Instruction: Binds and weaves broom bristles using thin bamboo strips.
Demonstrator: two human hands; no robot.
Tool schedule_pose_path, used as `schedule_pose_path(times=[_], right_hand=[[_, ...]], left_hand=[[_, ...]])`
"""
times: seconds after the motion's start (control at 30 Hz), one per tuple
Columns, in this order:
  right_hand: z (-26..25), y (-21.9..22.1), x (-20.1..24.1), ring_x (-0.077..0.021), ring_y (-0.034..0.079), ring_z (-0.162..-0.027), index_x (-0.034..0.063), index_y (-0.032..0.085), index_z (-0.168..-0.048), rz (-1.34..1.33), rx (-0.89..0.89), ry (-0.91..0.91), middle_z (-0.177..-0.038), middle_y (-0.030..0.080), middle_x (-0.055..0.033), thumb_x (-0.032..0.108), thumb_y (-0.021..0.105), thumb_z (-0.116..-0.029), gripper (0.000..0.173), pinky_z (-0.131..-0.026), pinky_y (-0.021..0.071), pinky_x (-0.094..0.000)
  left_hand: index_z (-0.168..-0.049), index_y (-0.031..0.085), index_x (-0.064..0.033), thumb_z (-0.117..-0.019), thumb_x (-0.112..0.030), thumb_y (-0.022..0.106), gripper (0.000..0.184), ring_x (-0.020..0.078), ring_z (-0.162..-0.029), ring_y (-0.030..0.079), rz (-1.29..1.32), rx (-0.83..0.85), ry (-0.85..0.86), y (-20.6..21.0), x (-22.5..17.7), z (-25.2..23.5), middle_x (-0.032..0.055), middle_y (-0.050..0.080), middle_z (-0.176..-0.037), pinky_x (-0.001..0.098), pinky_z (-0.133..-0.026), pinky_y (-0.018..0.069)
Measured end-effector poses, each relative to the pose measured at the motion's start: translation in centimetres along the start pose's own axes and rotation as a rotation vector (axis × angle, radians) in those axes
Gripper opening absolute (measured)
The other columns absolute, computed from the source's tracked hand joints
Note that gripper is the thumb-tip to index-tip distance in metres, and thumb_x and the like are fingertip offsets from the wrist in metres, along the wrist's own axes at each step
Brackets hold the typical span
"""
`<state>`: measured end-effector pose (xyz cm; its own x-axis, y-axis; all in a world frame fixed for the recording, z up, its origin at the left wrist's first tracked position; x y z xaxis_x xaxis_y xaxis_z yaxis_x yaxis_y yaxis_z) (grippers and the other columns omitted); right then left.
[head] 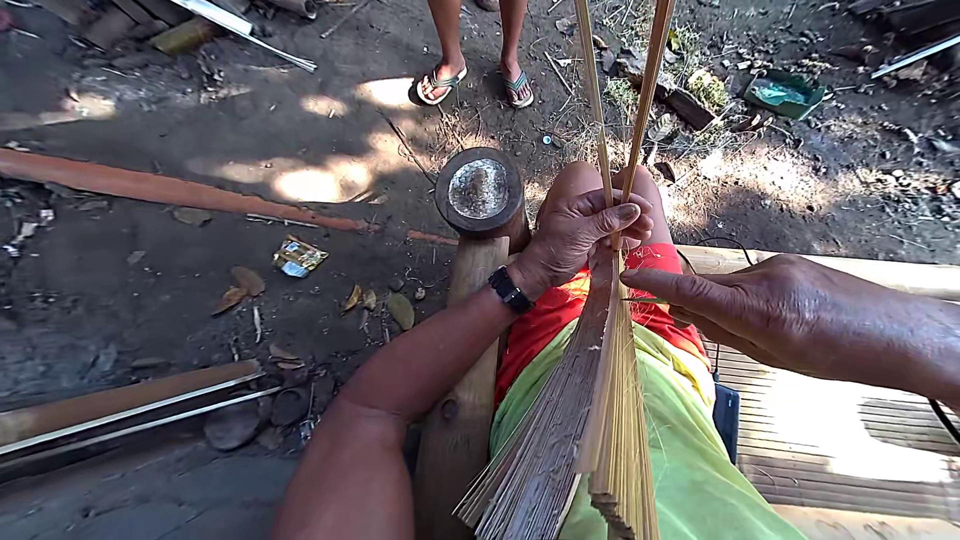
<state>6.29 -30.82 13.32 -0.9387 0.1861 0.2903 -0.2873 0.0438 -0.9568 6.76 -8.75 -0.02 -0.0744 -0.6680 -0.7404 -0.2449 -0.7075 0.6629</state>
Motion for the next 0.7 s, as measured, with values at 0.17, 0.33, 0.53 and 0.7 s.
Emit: schedule_pose_path(times=[0.17,0.33,0.53,0.7], right_hand=[[-0.4,0.5,-0.2,-0.0080,0.052,-0.047,0.0271,0.039,-0.158,0.018,0.014,-0.004,-0.070,0.058,0.0069,0.024,0.051,-0.1051,0.054,-0.038,0.0430,-0.0303],[-0.7,1.0,-0.5,-0.0099,0.051,-0.047,0.0290,0.036,-0.160,0.047,0.029,0.002,-0.070,0.058,0.0055,0.023,0.053,-0.1042,0.059,-0.039,0.0424,-0.0311],[-1.9,2.2,-2.5,-0.0162,0.056,-0.048,0.0318,0.040,-0.157,0.112,0.152,0.085,-0.071,0.061,0.0012,0.018,0.067,-0.0965,0.068,-0.042,0.0473,-0.0372],[-2.9,3.2,-4.3,-0.0195,0.059,-0.048,0.0285,0.044,-0.155,0.158,0.236,0.146,-0.068,0.062,-0.0004,0.011,0.065,-0.0961,0.065,-0.043,0.0500,-0.0411]], left_hand=[[-0.115,0.068,0.0041,-0.1025,-0.006,0.057,0.020,0.0255,-0.093,0.074,0.007,0.007,0.006,-0.2,0.1,0.0,0.0178,0.075,-0.100,0.0410,-0.088,0.0608],[-0.116,0.068,0.0050,-0.1024,-0.005,0.057,0.020,0.0266,-0.094,0.074,0.001,0.008,-0.006,-0.2,0.0,0.0,0.0185,0.074,-0.101,0.0419,-0.089,0.0607],[-0.115,0.067,0.0028,-0.1040,-0.008,0.055,0.019,0.0306,-0.093,0.074,0.073,-0.116,-0.113,-0.3,-0.1,-0.4,0.0193,0.073,-0.101,0.0472,-0.085,0.0623],[-0.118,0.066,0.0013,-0.1056,-0.010,0.053,0.021,0.0309,-0.094,0.074,0.092,-0.156,-0.162,-0.6,-0.1,-0.6,0.0181,0.073,-0.102,0.0498,-0.087,0.0613]])
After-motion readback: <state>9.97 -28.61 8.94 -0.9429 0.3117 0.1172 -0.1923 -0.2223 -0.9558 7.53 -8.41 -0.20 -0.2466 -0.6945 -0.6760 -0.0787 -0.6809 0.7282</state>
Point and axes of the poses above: each hand's wrist, its own z-axis away from the middle knuckle, its own y-axis out of the palm, x = y × z, the point moved 1 cm from there along -z, towards the middle knuckle
